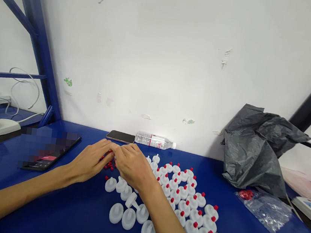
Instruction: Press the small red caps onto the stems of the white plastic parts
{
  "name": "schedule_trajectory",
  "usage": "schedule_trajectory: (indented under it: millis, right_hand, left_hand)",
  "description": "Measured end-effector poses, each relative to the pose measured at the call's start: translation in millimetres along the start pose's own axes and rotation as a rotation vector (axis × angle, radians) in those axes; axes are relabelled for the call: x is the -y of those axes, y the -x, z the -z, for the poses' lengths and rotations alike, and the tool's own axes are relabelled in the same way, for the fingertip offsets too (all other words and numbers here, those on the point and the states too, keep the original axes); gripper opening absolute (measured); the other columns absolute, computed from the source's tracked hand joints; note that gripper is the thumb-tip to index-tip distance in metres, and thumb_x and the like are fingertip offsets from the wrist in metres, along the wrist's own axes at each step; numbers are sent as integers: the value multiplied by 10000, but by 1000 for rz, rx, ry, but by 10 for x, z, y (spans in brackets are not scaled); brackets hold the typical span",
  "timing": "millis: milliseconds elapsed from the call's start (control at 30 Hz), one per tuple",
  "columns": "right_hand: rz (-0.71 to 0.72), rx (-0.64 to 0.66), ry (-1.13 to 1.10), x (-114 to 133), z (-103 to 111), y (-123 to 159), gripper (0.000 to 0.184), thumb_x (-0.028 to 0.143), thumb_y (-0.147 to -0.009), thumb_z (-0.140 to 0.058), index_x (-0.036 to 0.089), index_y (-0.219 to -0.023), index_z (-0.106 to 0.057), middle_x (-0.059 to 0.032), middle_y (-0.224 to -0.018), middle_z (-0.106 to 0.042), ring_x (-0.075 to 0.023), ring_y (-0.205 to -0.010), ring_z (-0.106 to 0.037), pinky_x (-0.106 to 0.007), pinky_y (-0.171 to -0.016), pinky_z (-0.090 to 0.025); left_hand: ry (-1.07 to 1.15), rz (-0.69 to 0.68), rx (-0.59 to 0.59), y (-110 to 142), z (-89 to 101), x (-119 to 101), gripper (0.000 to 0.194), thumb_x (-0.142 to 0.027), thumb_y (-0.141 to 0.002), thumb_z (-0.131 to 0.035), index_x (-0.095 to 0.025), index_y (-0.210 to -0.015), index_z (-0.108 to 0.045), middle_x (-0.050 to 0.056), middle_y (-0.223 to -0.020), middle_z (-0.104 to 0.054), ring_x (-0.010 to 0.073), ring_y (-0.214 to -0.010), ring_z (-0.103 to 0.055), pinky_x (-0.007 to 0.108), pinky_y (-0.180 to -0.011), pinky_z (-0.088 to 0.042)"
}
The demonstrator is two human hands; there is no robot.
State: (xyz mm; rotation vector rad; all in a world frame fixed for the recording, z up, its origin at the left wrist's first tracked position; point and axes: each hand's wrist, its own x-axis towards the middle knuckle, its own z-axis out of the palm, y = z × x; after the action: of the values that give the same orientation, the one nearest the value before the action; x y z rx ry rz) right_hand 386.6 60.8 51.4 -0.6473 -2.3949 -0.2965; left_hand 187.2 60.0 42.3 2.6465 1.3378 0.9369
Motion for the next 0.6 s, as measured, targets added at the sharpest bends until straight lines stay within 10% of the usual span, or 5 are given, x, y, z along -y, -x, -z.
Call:
schedule_trajectory:
  millis: [267, 600]
  right_hand:
    - [-247, 0, 99, -219, 157, 47, 403, 66, -974, -467, 195, -1354, -508, -104, -1194, -693, -243, -1138, -626, -383, -986, -486]
    - [-865, 65, 322, -756, 558, 397, 206, 134, -931, -544, 190, -1053, -700, -95, -981, -751, -267, -921, -698, -349, -771, -481]
  left_hand:
    - [53, 136, -62, -23, 81, -74, 474, -381, -1079, -124, -218, -701, -357, -6, -679, -502, 166, -634, -447, 286, -584, -383]
    - [-81, 128, 73, -63, 7, 128, 189, -226, -969, -402, -214, -851, -550, 41, -889, -618, 233, -887, -545, 334, -710, -395]
